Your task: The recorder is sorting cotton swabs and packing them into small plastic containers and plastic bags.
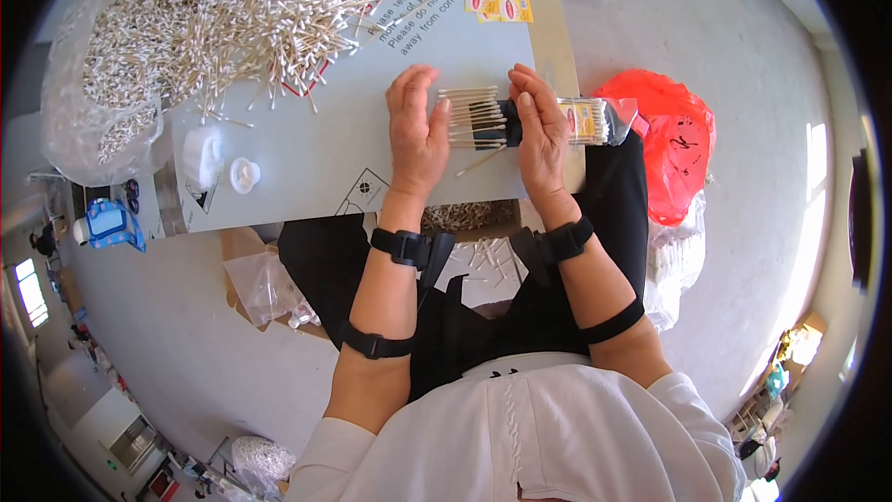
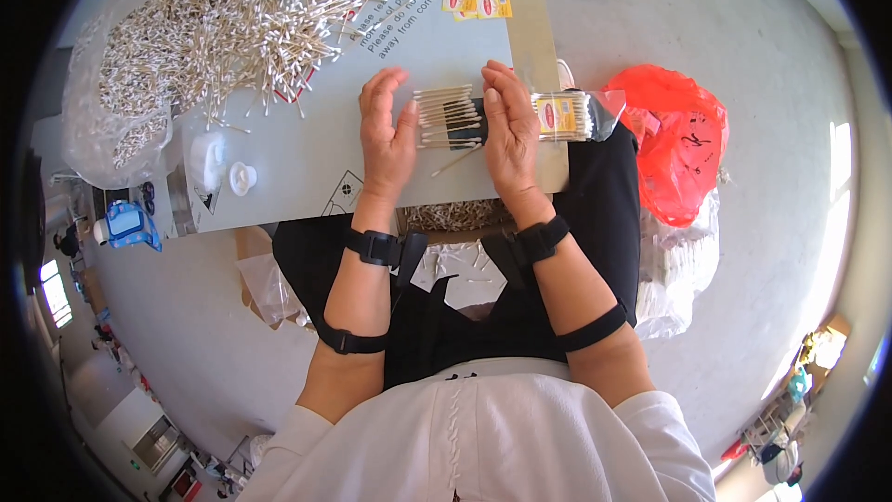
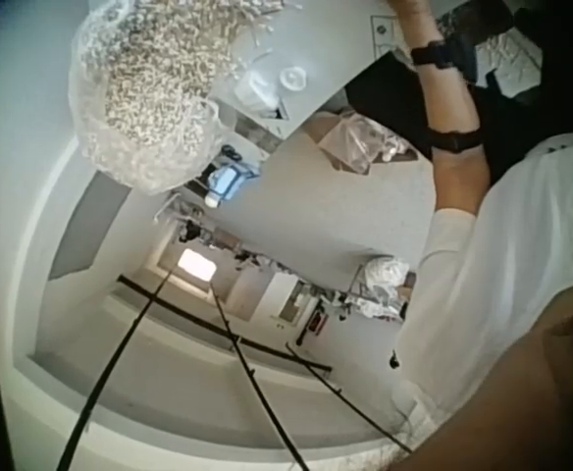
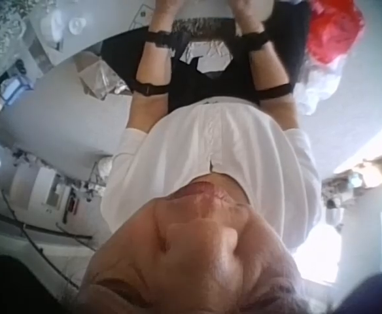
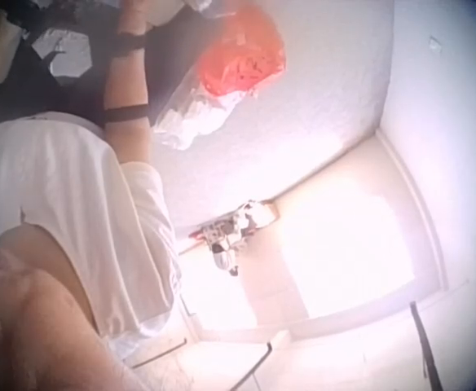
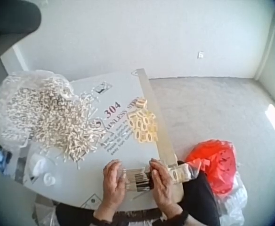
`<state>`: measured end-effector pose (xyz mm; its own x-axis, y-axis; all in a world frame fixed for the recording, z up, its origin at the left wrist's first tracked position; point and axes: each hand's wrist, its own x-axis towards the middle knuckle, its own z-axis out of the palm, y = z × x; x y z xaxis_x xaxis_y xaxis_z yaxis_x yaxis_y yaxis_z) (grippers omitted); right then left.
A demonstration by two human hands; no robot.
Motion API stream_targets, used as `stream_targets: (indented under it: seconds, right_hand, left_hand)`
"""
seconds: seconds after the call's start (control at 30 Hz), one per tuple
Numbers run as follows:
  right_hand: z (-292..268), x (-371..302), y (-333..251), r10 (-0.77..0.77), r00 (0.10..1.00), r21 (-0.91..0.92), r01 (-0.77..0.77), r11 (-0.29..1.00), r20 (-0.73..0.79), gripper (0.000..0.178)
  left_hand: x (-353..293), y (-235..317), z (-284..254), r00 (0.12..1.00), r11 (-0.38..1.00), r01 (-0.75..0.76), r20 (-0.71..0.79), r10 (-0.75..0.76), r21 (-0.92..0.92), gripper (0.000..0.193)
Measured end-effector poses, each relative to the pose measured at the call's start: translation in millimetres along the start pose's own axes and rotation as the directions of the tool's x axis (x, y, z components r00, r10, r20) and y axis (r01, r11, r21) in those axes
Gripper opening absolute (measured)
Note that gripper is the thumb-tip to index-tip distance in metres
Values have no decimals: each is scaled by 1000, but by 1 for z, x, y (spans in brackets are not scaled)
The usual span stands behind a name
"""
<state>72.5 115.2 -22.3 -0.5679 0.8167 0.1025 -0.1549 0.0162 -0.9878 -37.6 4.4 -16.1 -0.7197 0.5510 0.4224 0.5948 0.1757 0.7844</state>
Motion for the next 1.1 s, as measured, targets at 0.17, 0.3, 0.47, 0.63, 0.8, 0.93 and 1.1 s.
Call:
stream_targets:
  seconds: [0.17, 0.3, 0.47, 0.63, 0.8, 0.93, 1.1]
  right_hand:
    - [14, 6, 9, -9, 1000, 8, 8, 1000, 12, 33]
    - [12, 7, 12, -42, 998, -67, 45, 997, 56, 37]
    - [7, 1, 6, 69, 996, 60, -72, 996, 55, 40]
    - [-3, 7, 2, 134, 988, 120, -142, 983, 76, 43]
    - [3, 0, 3, 118, 990, 174, -129, 976, 72, 45]
    - [5, -4, 2, 108, 992, 193, -117, 974, 58, 45]
    - [10, -5, 3, 31, 999, 35, -32, 999, 33, 44]
  left_hand:
    - [-1, 0, 18, 967, 888, 250, 57, -248, -387, 47]
    - [1, 8, 20, 933, 826, 356, 214, -290, -436, 48]
    - [-10, 3, 3, 973, 898, 216, 165, -163, -384, 65]
    - [-23, 22, -20, 891, 977, -86, 454, -11, 194, 100]
    - [-12, 7, -15, 923, 989, -24, 384, -33, 144, 106]
    - [-10, 8, -4, 939, 998, 63, 339, -64, 14, 92]
    - [-21, 14, 24, 967, 849, 247, 67, -245, -467, 60]
